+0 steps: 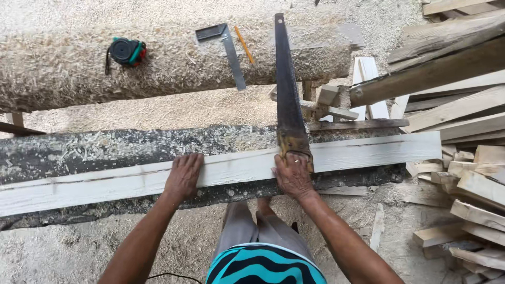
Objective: The person places a wooden plank on a work beam, measures it with a tape measure, marks it with a pencil and a square, and saws the plank with a hand saw. They move cut pieces aside, then measure and mark another plank and continue sawing.
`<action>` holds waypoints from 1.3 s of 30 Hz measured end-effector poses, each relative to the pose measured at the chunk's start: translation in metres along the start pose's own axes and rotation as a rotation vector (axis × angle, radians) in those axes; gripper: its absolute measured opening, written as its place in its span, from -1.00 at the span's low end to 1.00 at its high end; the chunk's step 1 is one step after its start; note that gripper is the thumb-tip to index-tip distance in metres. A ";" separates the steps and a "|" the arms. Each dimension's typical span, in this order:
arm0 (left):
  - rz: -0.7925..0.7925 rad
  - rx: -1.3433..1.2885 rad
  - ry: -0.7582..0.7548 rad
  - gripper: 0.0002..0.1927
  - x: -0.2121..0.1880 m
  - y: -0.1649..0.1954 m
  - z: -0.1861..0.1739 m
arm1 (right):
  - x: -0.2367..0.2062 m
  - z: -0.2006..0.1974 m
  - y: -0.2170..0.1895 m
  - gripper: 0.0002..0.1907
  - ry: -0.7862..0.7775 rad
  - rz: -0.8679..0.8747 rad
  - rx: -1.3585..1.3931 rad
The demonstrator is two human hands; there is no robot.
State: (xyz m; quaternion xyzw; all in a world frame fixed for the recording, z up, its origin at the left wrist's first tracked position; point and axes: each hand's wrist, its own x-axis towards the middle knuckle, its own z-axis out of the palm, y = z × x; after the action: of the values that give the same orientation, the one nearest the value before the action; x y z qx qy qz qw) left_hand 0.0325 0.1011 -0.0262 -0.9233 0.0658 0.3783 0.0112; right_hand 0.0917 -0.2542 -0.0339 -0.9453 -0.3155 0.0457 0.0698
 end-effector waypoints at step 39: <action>-0.154 -1.880 0.861 -0.77 0.171 0.102 -0.206 | 0.234 -0.069 0.043 -0.61 0.173 0.303 0.850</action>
State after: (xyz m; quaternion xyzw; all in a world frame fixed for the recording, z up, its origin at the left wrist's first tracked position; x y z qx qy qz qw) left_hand 0.2836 -0.0334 0.0037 -0.6180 -0.3168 -0.0867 -0.7143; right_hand 0.3127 -0.1542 0.0172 -0.8685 -0.1199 0.1016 0.4701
